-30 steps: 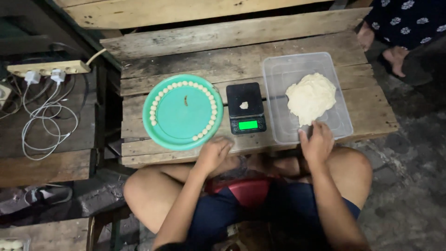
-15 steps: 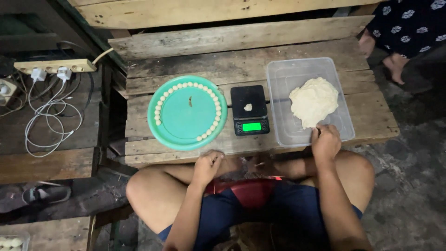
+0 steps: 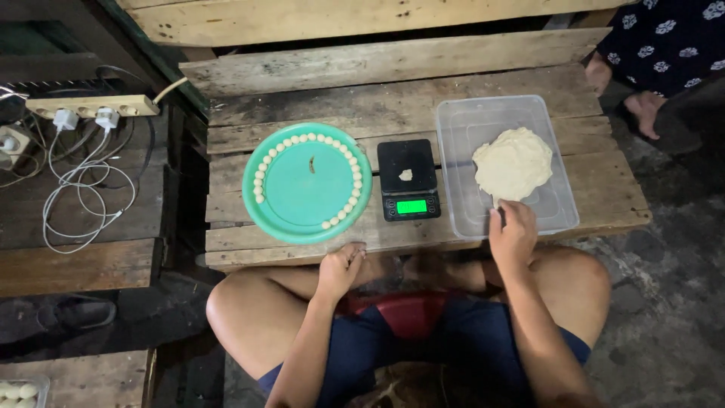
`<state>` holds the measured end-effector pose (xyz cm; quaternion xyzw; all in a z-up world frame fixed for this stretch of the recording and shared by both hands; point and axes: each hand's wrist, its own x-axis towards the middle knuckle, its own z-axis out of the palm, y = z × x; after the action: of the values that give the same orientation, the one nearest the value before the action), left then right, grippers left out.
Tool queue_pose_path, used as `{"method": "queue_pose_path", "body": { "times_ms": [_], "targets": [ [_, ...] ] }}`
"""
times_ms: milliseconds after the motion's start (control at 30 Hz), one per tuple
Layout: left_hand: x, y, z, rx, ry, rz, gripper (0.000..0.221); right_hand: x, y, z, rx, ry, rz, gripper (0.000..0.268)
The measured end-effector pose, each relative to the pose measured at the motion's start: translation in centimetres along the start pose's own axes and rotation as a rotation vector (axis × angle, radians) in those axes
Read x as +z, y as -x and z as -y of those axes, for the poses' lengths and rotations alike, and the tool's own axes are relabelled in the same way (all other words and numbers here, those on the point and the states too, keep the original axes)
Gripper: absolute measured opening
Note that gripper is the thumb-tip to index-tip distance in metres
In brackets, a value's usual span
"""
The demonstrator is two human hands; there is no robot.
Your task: The person is portioning a large mass of dough into small, uniform pieces by weighing each one on a digital scale and then placing them on a plate.
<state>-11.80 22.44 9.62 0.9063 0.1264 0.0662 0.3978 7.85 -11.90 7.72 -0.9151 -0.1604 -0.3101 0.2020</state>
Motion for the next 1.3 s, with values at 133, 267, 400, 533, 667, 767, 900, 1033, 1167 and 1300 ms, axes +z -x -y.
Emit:
{"method": "queue_pose_path", "body": {
  "times_ms": [133, 267, 400, 533, 667, 767, 900, 1033, 1167, 1300],
  "targets": [
    [0.6, 0.2, 0.6, -0.092, 0.104, 0.002, 0.015, 0.2, -0.3, 1.7, 0.019, -0.124, 0.011, 0.023],
    [0.6, -0.1, 0.7, -0.124, 0.081, 0.041, 0.017, 1.2, 1.1, 1.5, 0.064, -0.062, 0.056, 0.031],
    [-0.2, -0.1, -0.2, -0.134, 0.116, 0.047, 0.019, 0.0, 1.1, 0.2, 0.100, 0.117, 0.167, 0.031],
    [-0.1, -0.1, 0.1, -0.139, 0.124, 0.060, 0.019, 0.6, 1.1, -0.8, 0.097, 0.182, 0.203, 0.025],
    [-0.3, -0.3, -0.1, -0.146, 0.143, 0.051, 0.019, 0.6, 1.3, -0.2, 0.136, 0.074, 0.185, 0.028],
    [-0.4, -0.2, -0.2, -0.131, 0.138, 0.047, 0.019, 0.8, 1.7, 0.1, 0.135, 0.061, 0.215, 0.021],
    [-0.1, -0.1, 0.0, -0.114, 0.148, 0.036, 0.018, 1.3, 2.1, 1.4, 0.049, 0.039, 0.230, 0.017],
    [-0.4, -0.2, -0.3, -0.126, 0.141, 0.031, 0.017, 0.7, 0.4, 5.2, 0.011, -0.153, 0.218, 0.018],
    [0.5, -0.3, 0.7, -0.113, 0.105, 0.036, 0.017, 1.0, -3.0, 9.0, -0.002, -0.356, 0.248, 0.012],
    [0.6, -0.2, 0.8, -0.112, 0.098, 0.025, 0.016, 4.5, -6.8, 10.5, -0.113, -0.411, 0.281, 0.019]
  ]
}}
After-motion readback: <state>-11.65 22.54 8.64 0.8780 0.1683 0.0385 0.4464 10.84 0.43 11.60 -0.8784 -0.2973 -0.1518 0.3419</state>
